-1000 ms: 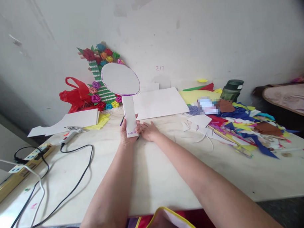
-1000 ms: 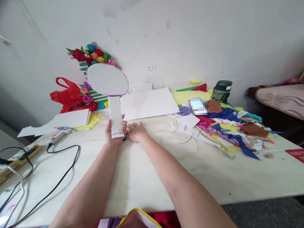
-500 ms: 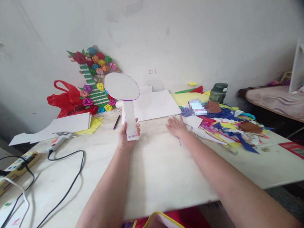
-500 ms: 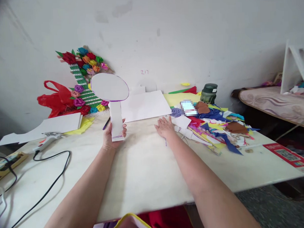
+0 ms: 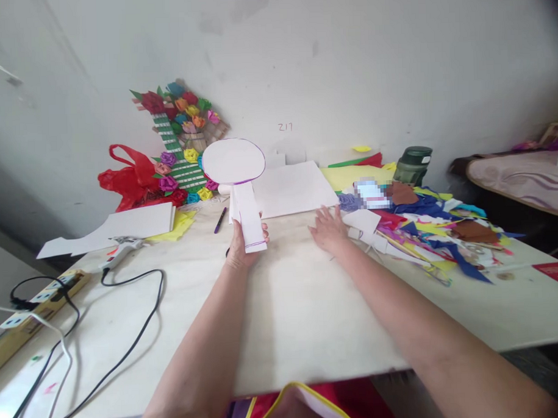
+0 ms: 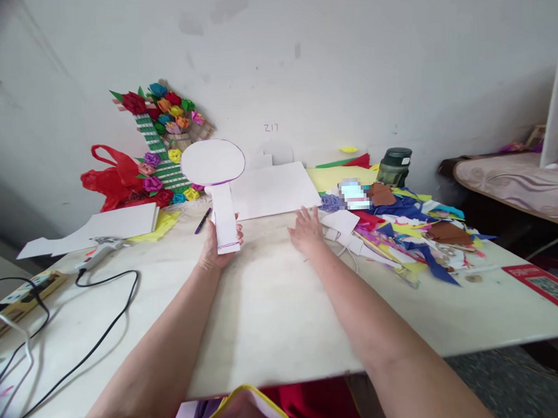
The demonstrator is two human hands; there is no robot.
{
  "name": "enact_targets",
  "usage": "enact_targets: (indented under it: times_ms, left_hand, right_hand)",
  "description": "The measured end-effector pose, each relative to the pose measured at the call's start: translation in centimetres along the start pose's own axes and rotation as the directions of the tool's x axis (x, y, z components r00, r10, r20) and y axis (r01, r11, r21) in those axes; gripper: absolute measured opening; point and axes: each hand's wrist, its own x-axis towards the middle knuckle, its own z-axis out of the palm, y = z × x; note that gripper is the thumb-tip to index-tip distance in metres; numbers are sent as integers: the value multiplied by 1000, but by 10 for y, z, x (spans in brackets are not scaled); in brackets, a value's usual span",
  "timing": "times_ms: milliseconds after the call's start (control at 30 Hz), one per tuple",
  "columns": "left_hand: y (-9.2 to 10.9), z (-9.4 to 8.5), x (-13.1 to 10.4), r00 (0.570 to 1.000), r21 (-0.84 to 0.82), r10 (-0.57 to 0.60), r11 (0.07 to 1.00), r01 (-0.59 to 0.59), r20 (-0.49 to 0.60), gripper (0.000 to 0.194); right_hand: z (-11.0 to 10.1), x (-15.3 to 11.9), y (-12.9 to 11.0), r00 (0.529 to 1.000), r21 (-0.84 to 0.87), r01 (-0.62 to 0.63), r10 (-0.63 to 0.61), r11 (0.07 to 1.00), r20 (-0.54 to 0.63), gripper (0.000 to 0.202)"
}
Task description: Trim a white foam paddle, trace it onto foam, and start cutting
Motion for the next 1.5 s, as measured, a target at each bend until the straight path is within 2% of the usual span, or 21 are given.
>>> enact_targets:
  times_ms: [67, 133, 167, 267, 300, 400, 433, 467, 533, 600, 633, 700, 767, 867, 967, 1067, 1267, 1500]
  left_hand:
    - [-1, 0, 0, 1000, 27, 10, 1000, -10, 4, 67]
    - [-2, 0, 0, 1000, 41, 15, 999, -15, 16, 66]
    - [-2, 0, 0, 1000, 43, 15, 999, -16, 24, 66]
    - [-3, 1, 0, 999, 33, 16, 999, -17, 34, 65]
    - [-2, 1, 1, 999, 29, 15, 999, -16, 31, 63]
    - [-1, 1, 1, 1000, 19, 8, 1000, -8, 1, 57]
    - [0, 2, 2, 1000, 14, 7, 1000, -6, -17, 54]
    - [0, 2, 1, 999, 8, 6, 1000, -5, -36, 53]
    - [2, 2, 1, 998, -7, 11, 1000, -12, -69, 50]
    - [2, 2, 0, 997, -19, 22, 1000, -24, -76, 50]
    - [2, 1, 0, 997, -22, 26, 999, -28, -72, 50]
    - [2, 0, -1, 998, -20, 15, 1000, -16, -62, 52]
    - [1, -2, 1, 997, -14, -17, 1000, 16, -71, 53]
    - [1, -9, 4, 994, 9, -4, 1000, 5, -107, 57]
    - [4, -17, 8, 982, 76, 70, 995, -57, -177, 57]
    - [7, -23, 9, 965, 130, 77, 991, -45, -253, 53]
    - [2, -25, 10, 960, 279, 130, 959, -58, -246, 28]
    - [2, -19, 7, 953, 379, 143, 925, -33, -266, 33]
  right_hand:
    - [-6, 0, 8, 994, -19, -6, 4, 1000, -107, 47]
    - [-14, -2, 6, 986, 49, 32, -23, 998, -165, 44]
    - [-18, -3, 1, 987, 105, 37, -20, 994, -162, 45]
    - [-30, -5, -23, 989, 244, -105, 126, 964, -74, 56]
    - [-33, -5, -33, 989, 279, -120, 139, 953, -48, 55]
    - [-40, -6, -58, 995, 479, -94, 104, 873, 6, 38]
    - [-41, -7, -66, 995, 597, -94, 85, 797, 42, 34]
    - [-42, -8, -72, 993, 722, -110, 48, 683, 106, 34]
    - [-43, -10, -85, 963, 904, -209, -85, 374, 257, 45]
    - [-43, -14, -95, 913, 949, -302, -259, 88, 314, 50]
    - [-42, -15, -99, 900, 945, -327, -311, -20, 305, 45]
    - [-39, -18, -105, 904, 923, -347, -322, -166, 282, 30]
    - [-35, -21, -108, 926, 907, -343, -250, -246, 282, 19]
    - [-30, -23, -107, 945, 908, -316, -177, -276, 275, 18]
    - [-26, -23, -105, 956, 923, -290, -129, -252, 265, 19]
    - [-23, -22, -104, 964, 934, -264, -82, -242, 252, 20]
    - [-22, -22, -104, 976, 951, -216, -68, -221, 206, 25]
    - [-23, -25, -103, 981, 961, -195, -61, -197, 186, 27]
